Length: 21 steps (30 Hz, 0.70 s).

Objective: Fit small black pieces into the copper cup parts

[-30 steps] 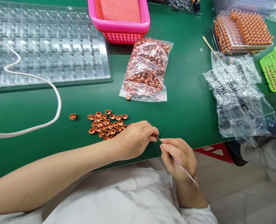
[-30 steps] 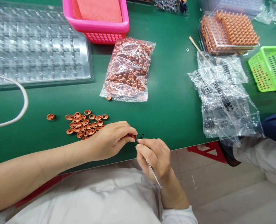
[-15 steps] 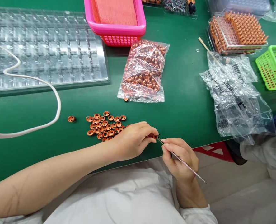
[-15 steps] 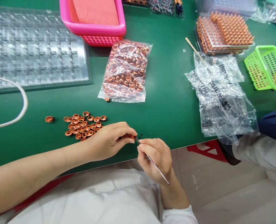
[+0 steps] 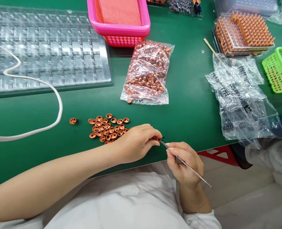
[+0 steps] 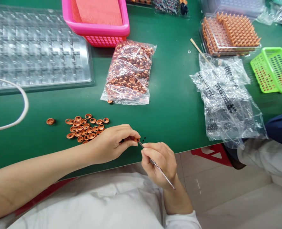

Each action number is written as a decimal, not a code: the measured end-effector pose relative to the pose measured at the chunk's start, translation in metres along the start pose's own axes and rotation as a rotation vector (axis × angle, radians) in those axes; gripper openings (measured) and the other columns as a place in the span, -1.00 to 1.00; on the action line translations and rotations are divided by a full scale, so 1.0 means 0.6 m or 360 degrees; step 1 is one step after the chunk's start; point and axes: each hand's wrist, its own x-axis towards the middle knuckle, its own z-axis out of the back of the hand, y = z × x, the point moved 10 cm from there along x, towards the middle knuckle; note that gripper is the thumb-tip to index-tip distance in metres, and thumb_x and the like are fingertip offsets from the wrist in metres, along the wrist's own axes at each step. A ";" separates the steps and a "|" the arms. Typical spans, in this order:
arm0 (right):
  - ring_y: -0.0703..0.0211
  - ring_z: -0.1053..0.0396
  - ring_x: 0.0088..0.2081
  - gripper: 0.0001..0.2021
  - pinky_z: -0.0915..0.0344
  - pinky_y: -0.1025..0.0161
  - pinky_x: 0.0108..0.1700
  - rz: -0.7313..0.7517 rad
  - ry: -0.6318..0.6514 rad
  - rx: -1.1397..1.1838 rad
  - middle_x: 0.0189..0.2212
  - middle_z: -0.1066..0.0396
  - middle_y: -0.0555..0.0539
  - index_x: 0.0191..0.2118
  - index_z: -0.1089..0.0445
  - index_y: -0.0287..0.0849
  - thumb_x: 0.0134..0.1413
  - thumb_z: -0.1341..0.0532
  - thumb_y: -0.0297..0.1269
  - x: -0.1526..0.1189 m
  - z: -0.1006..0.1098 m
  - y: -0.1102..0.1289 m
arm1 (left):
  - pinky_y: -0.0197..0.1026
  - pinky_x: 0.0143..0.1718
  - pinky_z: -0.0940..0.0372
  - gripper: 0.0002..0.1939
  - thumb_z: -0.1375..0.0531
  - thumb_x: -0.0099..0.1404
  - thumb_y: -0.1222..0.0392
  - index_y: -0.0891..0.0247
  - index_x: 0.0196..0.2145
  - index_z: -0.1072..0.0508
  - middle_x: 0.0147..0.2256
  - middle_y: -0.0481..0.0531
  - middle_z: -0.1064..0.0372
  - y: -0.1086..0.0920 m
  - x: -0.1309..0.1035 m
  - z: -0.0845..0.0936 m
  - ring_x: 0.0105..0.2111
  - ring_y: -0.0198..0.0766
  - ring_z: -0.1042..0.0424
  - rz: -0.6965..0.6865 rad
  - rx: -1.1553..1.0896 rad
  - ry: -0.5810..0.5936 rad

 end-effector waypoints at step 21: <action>0.14 -0.58 -0.24 -0.67 -0.46 0.20 -0.31 0.0254 0.0325 -0.0134 -0.18 -0.61 -0.17 0.00 -0.39 -0.16 0.14 -0.27 -0.60 0.004 -0.015 0.023 | -0.28 -0.31 -0.36 -0.89 -0.15 0.40 0.43 0.32 -0.21 -0.46 -0.32 0.05 -0.55 -0.003 -0.005 -0.006 -0.33 -0.25 -0.47 -0.0063 0.0003 -0.0022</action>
